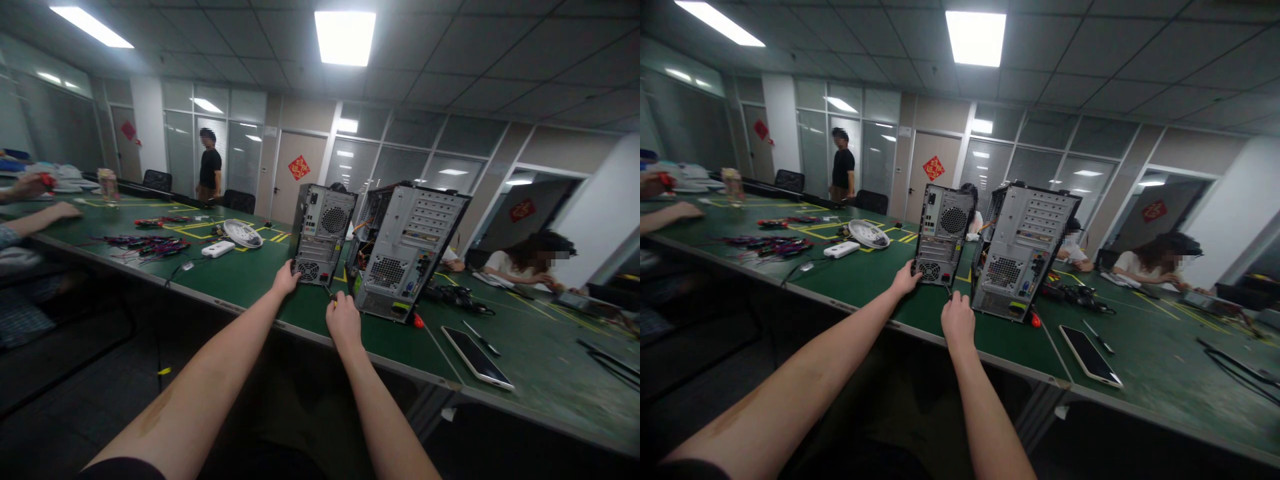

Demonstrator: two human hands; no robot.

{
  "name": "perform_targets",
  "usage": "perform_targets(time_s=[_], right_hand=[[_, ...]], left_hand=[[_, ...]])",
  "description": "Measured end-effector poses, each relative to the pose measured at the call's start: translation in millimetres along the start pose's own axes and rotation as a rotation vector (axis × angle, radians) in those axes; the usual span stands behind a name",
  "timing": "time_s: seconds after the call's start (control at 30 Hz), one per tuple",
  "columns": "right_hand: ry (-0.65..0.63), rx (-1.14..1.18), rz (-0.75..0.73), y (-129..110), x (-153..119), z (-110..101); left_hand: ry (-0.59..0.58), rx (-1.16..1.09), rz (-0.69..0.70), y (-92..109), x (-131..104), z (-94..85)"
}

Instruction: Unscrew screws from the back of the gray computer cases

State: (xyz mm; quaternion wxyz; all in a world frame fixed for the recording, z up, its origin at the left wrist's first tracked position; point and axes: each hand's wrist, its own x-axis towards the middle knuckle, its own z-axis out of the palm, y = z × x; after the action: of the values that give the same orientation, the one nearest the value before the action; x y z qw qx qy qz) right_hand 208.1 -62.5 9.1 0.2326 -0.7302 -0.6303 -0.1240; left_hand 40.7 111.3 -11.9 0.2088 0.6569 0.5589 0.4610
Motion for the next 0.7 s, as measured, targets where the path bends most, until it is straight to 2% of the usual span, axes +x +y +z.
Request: perform_targets(time_s=[0.43, 0.7], right_hand=[[-0.057, -0.061, -0.026, -5.3, 1.4, 1.9], [-0.048, -0.081, -0.013, -6.1, -0.2, 1.6]], left_hand=[[-0.003, 0.015, 0.003, 2.8, -1.4, -1.8], [0.001, -0.002, -0.008, 4.7, -2.9, -2.6]])
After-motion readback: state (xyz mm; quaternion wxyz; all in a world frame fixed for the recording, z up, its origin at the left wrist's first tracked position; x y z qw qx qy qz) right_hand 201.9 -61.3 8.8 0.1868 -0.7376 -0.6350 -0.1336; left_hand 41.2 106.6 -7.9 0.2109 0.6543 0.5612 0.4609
